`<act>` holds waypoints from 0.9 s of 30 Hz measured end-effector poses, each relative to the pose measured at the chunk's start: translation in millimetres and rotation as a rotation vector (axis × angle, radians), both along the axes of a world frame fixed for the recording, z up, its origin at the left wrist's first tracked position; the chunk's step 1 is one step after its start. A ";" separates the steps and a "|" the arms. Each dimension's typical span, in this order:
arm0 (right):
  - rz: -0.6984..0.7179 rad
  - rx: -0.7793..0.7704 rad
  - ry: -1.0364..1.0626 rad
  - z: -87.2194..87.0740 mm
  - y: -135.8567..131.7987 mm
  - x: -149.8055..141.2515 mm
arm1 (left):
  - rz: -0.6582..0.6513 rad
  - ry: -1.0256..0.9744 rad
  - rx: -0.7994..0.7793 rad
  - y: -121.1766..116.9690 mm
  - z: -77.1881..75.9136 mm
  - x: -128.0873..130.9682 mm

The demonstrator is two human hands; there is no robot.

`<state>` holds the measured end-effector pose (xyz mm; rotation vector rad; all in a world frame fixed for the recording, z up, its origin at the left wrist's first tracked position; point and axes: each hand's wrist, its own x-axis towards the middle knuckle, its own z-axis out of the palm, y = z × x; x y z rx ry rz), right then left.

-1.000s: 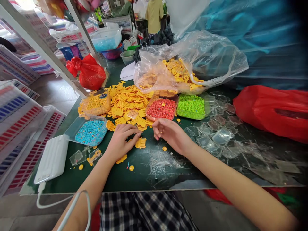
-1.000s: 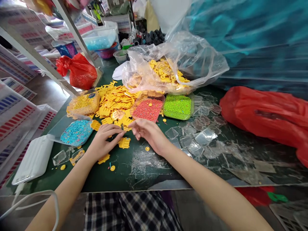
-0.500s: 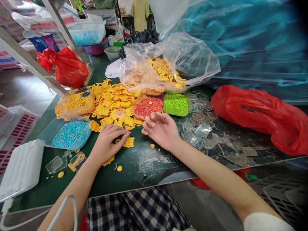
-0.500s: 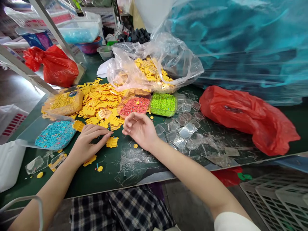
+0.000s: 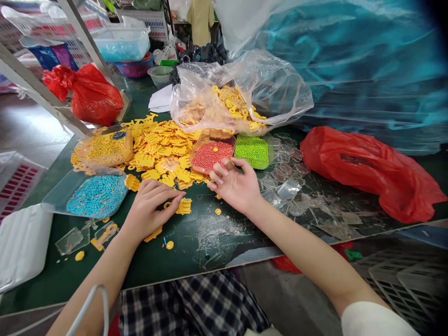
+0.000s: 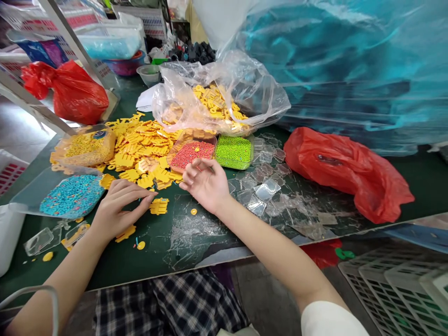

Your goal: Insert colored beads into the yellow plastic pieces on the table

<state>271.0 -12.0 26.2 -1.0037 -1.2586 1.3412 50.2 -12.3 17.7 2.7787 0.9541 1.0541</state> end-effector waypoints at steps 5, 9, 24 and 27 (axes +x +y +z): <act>0.079 0.222 -0.425 -7.2 -18.5 -18.4 | 0.036 -0.039 -0.025 -1.7 1.5 0.3; 0.094 0.346 -0.651 -12.7 -25.4 -25.1 | 0.053 -0.044 -0.057 -1.9 2.3 0.1; 0.094 0.532 -0.873 -21.7 -20.8 -24.2 | -0.036 0.057 -0.006 -7.4 5.2 3.4; 0.133 0.585 -0.895 -24.1 -23.5 -26.7 | -0.050 0.080 0.011 -10.7 5.1 6.2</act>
